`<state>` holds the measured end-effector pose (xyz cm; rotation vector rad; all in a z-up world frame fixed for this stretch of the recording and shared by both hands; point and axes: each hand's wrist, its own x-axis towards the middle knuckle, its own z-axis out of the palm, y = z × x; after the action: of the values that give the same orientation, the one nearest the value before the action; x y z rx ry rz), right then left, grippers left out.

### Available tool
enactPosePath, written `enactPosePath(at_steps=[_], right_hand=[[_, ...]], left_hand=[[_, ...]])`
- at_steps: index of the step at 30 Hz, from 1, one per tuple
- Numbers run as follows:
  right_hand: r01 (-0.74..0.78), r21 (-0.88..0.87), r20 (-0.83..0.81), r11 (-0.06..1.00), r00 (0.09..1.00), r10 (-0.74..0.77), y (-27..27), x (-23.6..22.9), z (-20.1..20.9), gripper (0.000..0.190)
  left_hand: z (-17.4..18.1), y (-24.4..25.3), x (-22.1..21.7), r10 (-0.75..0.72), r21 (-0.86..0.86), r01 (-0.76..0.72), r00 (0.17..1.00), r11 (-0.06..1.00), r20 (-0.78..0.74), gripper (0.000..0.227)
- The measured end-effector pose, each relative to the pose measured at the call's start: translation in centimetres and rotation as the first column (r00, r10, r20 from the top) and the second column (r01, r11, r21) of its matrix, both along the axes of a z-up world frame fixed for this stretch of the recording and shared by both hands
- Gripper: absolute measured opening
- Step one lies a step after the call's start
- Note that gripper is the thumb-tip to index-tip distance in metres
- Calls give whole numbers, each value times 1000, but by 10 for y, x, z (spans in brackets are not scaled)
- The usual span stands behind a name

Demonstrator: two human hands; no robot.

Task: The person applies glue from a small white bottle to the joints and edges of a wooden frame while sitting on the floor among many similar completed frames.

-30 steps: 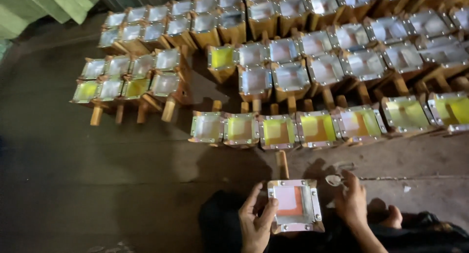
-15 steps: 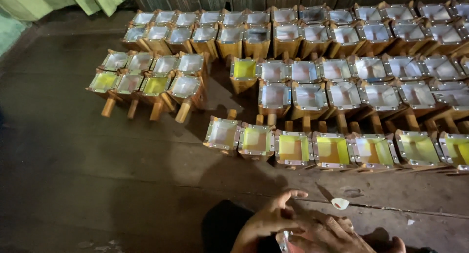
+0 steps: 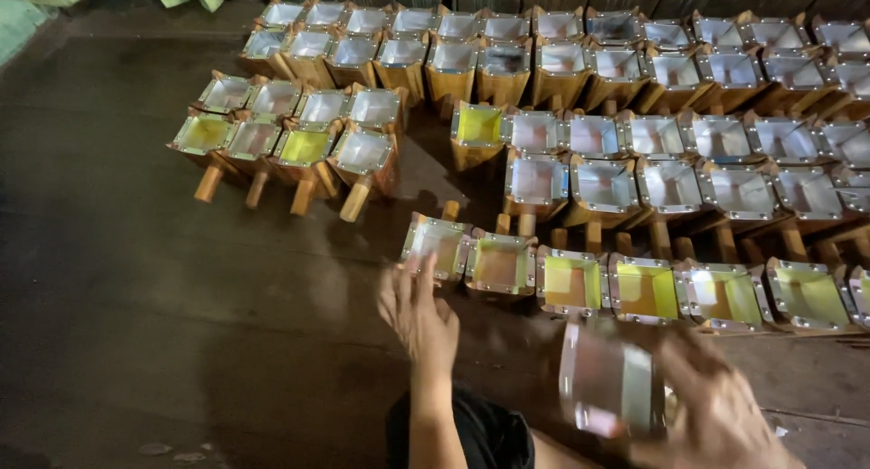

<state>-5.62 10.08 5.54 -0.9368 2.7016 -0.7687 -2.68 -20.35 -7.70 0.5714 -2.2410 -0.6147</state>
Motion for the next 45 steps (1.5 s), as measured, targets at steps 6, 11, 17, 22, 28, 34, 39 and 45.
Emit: enactPosePath(at_steps=[6,11,17,22,28,34,39,45], right_hand=[[164,-211,-312,964,923,-226,-83,-83,-13,117],[273,-484,-270,832,857,-438,-177,-135,-22,87],[642,-246,126,726,764,-633,-255,-165,-23,97],[748,-74,229,660,657,-719,-279,-204,-31,103],[843,13,418,538,484,-769,-291,-226,-38,103],[874,13,351,486,451,-820,-305,-235,-58,121],[885,18,364,466,428,-827,-310,-237,-68,116],[882,-55,207,468,468,-859,-312,-230,-113,118]], left_hand=[[-27,-23,-24,-33,-47,48,958,998,283,74],[-43,-28,-21,-27,-5,28,998,1000,59,27],[-10,-26,-2,-116,67,118,993,991,-27,23],[-32,-25,-1,-171,141,154,978,978,118,30],[-33,-26,-3,-202,157,193,979,969,42,29],[-37,-26,-2,-206,166,200,978,966,22,37],[-30,-26,0,-223,176,213,974,961,40,40],[-30,-25,-1,-223,170,220,975,961,-1,38]])
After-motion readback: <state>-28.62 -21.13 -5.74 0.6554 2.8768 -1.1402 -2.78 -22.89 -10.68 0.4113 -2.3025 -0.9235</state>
